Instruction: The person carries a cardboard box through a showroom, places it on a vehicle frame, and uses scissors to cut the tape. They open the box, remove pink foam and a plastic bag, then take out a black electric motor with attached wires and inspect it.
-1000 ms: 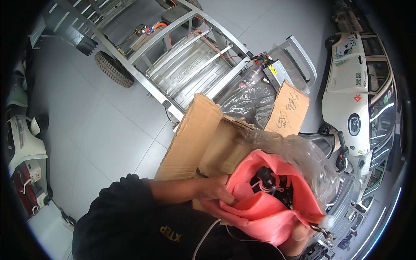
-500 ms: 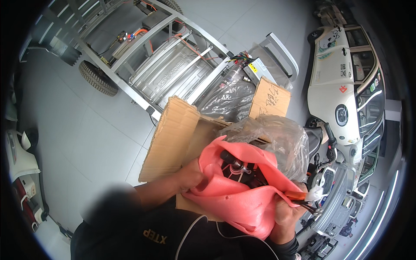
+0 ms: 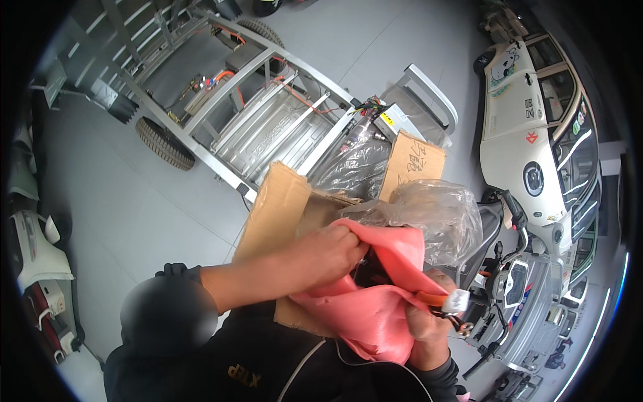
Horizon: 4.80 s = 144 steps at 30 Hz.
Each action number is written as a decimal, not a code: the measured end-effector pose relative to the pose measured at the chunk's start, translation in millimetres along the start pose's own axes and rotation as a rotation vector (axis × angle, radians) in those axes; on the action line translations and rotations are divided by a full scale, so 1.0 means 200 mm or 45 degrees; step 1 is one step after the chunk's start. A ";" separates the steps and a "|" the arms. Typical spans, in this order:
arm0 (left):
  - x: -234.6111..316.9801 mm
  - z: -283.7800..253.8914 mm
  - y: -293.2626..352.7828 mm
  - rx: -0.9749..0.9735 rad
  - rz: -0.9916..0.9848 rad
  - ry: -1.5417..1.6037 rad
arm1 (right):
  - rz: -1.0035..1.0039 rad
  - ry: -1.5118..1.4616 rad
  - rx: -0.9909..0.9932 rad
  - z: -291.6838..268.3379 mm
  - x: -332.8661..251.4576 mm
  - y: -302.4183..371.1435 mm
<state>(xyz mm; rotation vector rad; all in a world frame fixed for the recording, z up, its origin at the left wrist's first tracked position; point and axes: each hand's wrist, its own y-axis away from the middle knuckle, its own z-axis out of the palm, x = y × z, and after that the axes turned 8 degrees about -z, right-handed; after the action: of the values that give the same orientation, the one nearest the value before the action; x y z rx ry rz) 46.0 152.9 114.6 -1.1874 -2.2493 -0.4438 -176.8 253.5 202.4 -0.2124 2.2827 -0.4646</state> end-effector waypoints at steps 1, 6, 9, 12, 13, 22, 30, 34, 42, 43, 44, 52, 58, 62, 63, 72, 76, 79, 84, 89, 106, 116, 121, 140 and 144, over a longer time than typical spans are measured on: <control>0.02 0.01 -0.02 -0.094 -0.004 -0.150 | -0.019 -0.030 -0.025 0.01 0.00 0.00; 0.10 0.10 -0.09 -0.368 -0.050 -0.630 | 0.013 -0.130 -0.112 0.03 -0.02 -0.01; 0.09 0.17 -0.11 -0.429 -0.046 -0.679 | -0.036 -0.145 -0.097 0.05 -0.03 -0.01; 0.06 0.23 -0.08 -0.191 -0.319 -0.157 | -0.034 -0.233 -0.114 0.08 -0.04 0.00; 0.04 0.26 -0.07 -0.167 -0.388 -0.154 | -0.049 -0.239 -0.102 0.09 -0.04 0.00; -0.11 0.47 -0.06 -0.113 -0.410 -0.018 | -0.362 -0.193 -0.292 0.14 -0.12 -0.12; -0.28 0.74 -0.15 -0.309 0.192 1.579 | -0.533 0.008 -0.546 -0.05 -0.22 -0.27; -0.16 0.69 0.01 -0.293 0.174 1.486 | -0.319 0.215 -0.474 -0.24 -0.10 -0.27; 0.11 0.26 -0.22 -0.022 0.040 1.265 | 0.079 -0.141 -0.251 -0.36 -0.01 -0.16; 0.13 0.21 -0.17 0.017 0.027 1.235 | 0.061 -0.141 -0.220 -0.39 -0.04 -0.17; 0.15 0.16 -0.12 0.059 0.011 1.205 | 0.053 -0.044 -0.200 -0.41 -0.06 -0.17; 0.24 0.02 0.15 0.325 -0.052 1.043 | 0.085 0.201 0.127 -0.58 0.26 -0.34; 0.33 0.03 0.26 0.447 0.104 0.726 | 0.454 0.333 0.151 -0.70 0.82 0.03; 0.43 -0.03 0.34 0.372 -0.116 1.642 | 0.580 0.061 0.318 -0.72 0.91 0.27; 0.44 -0.04 0.36 0.345 -0.158 1.865 | 0.550 0.189 0.406 -0.73 0.93 0.29; 0.63 -0.10 0.66 0.587 -0.279 2.429 | 0.436 0.616 0.615 -0.75 0.87 0.26; 0.63 -0.15 0.79 0.717 -0.403 2.418 | 0.078 0.657 0.666 -0.71 0.64 0.19; 0.59 -0.18 0.89 0.834 -0.454 2.295 | -0.221 0.754 0.540 -0.55 0.39 0.17; 0.48 -0.25 1.09 1.068 -0.745 2.043 | -0.756 0.703 -0.059 0.05 0.20 0.21; 0.32 -0.28 1.35 1.211 -0.658 1.833 | -0.374 0.701 -0.600 0.54 0.52 0.29; -0.09 -0.44 2.03 1.518 -0.595 1.160 | 0.116 1.193 -0.263 0.29 0.15 -0.14; -0.14 -0.46 1.99 1.447 -0.396 1.054 | -0.027 -0.965 -0.447 0.97 -1.17 -0.25; -0.13 -0.48 2.00 1.447 -0.300 0.771 | -0.057 -1.651 -0.589 1.29 -1.41 -0.23; -0.12 -0.54 2.04 1.077 -0.422 0.523 | 0.412 -1.826 -0.361 1.32 -1.45 -0.05; -0.09 -0.54 2.07 0.946 -0.670 0.369 | 0.519 -1.799 -0.288 1.30 -1.45 -0.03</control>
<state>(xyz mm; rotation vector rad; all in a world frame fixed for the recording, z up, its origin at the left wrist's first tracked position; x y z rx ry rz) 432.5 313.2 203.2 -0.1429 -2.1389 0.0516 211.6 264.3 236.1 -0.1092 0.9226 0.1746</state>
